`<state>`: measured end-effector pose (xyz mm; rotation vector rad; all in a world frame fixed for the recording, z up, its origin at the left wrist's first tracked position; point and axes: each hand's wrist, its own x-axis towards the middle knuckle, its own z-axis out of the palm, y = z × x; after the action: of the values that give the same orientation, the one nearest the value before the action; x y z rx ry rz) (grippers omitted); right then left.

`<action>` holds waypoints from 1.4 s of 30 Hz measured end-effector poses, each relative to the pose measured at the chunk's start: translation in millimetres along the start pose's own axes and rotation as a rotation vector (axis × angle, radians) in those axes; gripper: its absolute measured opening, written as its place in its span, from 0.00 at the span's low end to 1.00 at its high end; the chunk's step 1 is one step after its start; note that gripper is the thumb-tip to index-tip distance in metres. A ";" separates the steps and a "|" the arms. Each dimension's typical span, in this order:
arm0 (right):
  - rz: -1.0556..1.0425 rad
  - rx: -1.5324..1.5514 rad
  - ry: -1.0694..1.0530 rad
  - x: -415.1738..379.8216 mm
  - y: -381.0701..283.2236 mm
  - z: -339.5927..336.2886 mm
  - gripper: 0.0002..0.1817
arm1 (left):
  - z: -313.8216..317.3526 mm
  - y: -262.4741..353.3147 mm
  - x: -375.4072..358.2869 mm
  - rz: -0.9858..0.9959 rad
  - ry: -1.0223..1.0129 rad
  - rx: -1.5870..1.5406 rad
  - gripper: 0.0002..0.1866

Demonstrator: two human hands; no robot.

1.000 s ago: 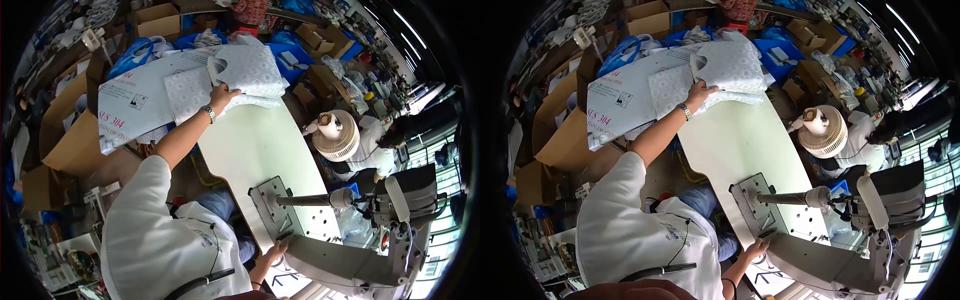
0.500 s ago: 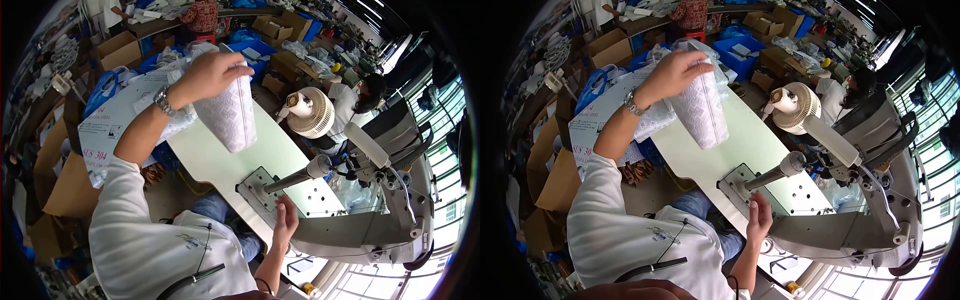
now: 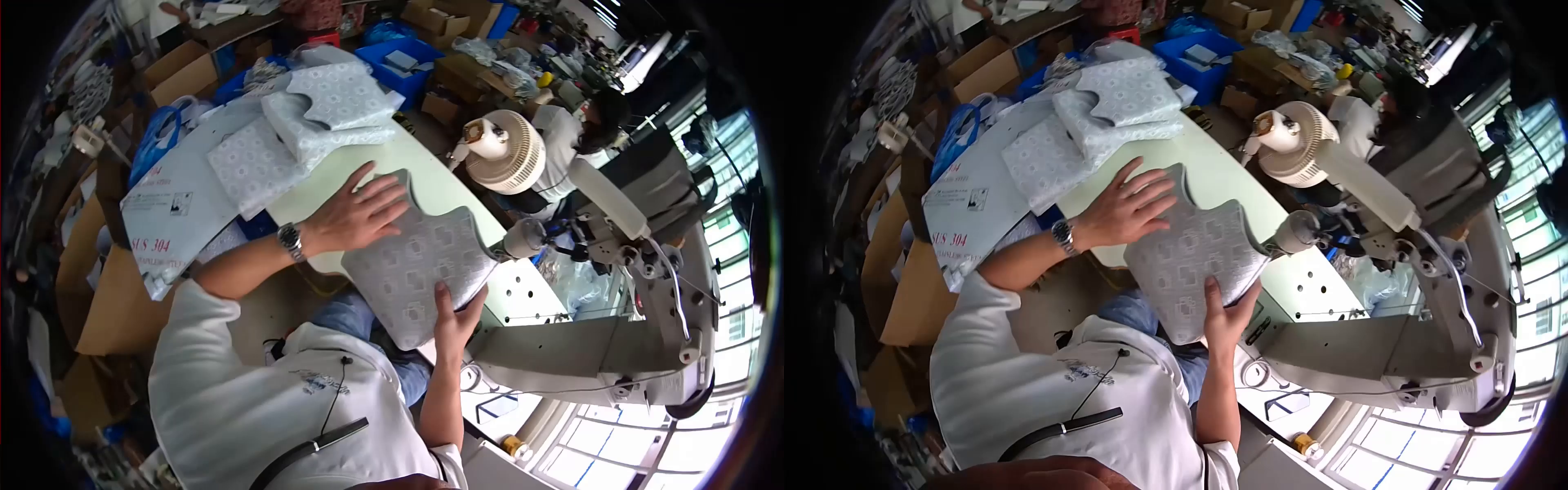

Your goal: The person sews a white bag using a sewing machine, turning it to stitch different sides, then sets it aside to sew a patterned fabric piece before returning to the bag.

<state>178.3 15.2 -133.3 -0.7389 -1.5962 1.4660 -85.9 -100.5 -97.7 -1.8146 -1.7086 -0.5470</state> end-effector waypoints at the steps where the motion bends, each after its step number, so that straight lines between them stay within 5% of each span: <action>1: -0.004 -0.018 -0.009 -0.5 1.8 2.5 0.35 | 3.7 0.0 -2.6 0.086 -0.027 0.037 0.24; 6: -0.055 0.102 0.035 0.2 15.3 27.1 0.39 | 2.9 -11.4 4.8 0.405 -0.055 0.232 0.17; 20: 0.011 0.214 0.095 3.9 8.0 31.5 0.36 | 10.2 -10.2 -1.8 0.452 -0.125 0.249 0.20; 24: 0.031 0.383 0.129 6.0 11.8 31.6 0.35 | 20.7 -32.5 -33.3 -0.419 0.008 -0.189 0.39; 26: 0.042 0.468 0.168 2.2 13.6 36.8 0.34 | 51.4 -50.4 -77.9 -0.836 0.242 -0.441 0.48; 28: 0.139 0.597 0.178 -3.9 12.1 42.3 0.33 | 26.8 -36.5 -83.8 -1.498 0.376 -1.295 0.46; 30: 0.209 0.636 0.146 -13.2 18.6 49.1 0.36 | 20.3 -28.1 -95.6 -1.282 0.596 -1.791 0.41; 32: 0.286 0.570 0.086 -25.3 32.5 52.4 0.39 | 10.1 -25.5 -95.7 -1.215 0.646 -1.763 0.33; 35: 0.698 0.066 -0.324 -28.7 77.4 11.0 0.34 | -6.4 -33.7 -99.3 -1.167 0.618 -1.436 0.23; 37: 0.578 -0.384 -0.347 -25.0 95.6 -12.6 0.30 | -19.8 -31.5 -94.4 -1.116 0.514 -1.324 0.23; 39: 0.382 -0.368 -0.170 -29.5 89.0 -5.6 0.26 | -24.9 -25.4 -83.5 -0.986 0.375 -1.132 0.22; 41: -0.327 -0.604 -0.058 -18.1 72.8 11.2 0.22 | -20.7 -18.9 -78.4 -0.895 0.227 -0.946 0.21; 42: -0.292 -0.573 -0.163 -18.5 74.8 14.6 0.21 | -17.3 -11.4 -72.9 -0.924 0.235 -1.007 0.19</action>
<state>166.5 3.1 -209.9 -0.6676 -2.1834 0.8771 -102.6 -166.7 -130.7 -1.2282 -2.2188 -2.2077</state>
